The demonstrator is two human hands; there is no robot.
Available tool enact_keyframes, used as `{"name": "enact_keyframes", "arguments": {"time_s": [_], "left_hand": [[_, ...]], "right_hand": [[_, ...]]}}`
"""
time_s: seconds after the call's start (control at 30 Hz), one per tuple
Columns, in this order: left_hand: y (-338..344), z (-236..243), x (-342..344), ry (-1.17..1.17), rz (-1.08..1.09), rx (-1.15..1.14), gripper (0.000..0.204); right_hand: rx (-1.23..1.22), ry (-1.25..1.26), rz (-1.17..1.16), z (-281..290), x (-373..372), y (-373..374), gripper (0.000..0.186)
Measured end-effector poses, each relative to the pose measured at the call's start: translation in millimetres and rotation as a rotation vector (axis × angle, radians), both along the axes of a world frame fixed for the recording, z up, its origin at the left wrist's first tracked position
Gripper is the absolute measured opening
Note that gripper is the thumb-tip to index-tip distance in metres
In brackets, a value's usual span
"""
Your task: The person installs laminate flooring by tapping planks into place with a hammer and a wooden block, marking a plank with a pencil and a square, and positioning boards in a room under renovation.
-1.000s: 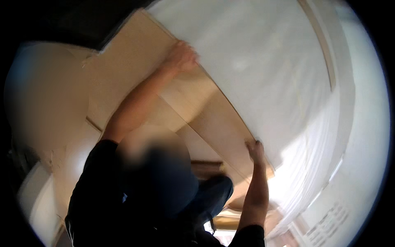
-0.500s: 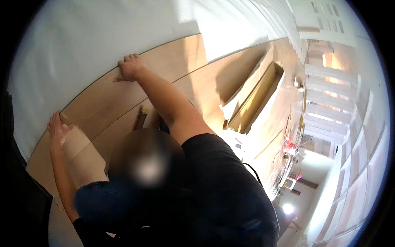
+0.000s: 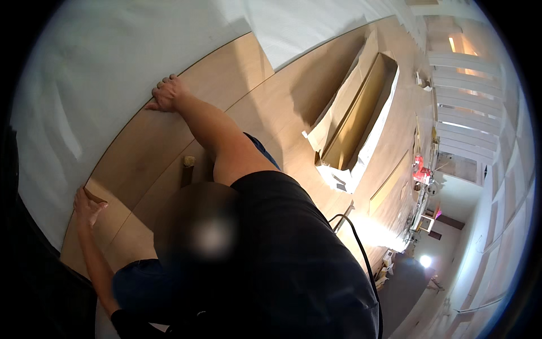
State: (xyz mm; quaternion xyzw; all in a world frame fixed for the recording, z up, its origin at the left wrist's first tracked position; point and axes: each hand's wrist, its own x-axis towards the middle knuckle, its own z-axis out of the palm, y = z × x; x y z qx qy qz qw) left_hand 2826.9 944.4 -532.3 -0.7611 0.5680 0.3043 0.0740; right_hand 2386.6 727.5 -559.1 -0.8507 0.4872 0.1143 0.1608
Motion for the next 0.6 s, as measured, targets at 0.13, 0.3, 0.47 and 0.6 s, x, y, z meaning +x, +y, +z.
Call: {"name": "enact_keyframes", "arguments": {"time_s": [0.13,0.3,0.47,0.6], "left_hand": [[-4.2,14.8,-11.9,-0.073,-0.041,-0.001,0.106],[8.3,15.4,3.6,-0.109,-0.059,-0.055,0.106],[-8.0,31.0,-19.3,-0.148,-0.062,0.053,0.109],[1.3,19.2,-15.2,-0.158,-0.151,0.081,0.116]], "right_hand": [[-0.17,-0.104,0.004,-20.5,-9.4,4.0,0.063],[-0.334,-0.244,0.045,-9.8,-2.5,2.6,0.052],[-0.271,-0.175,-0.015,-24.5,0.0,0.8,0.041],[-0.08,-0.02,-0.056,-43.5,-14.6,29.0,0.048]]}}
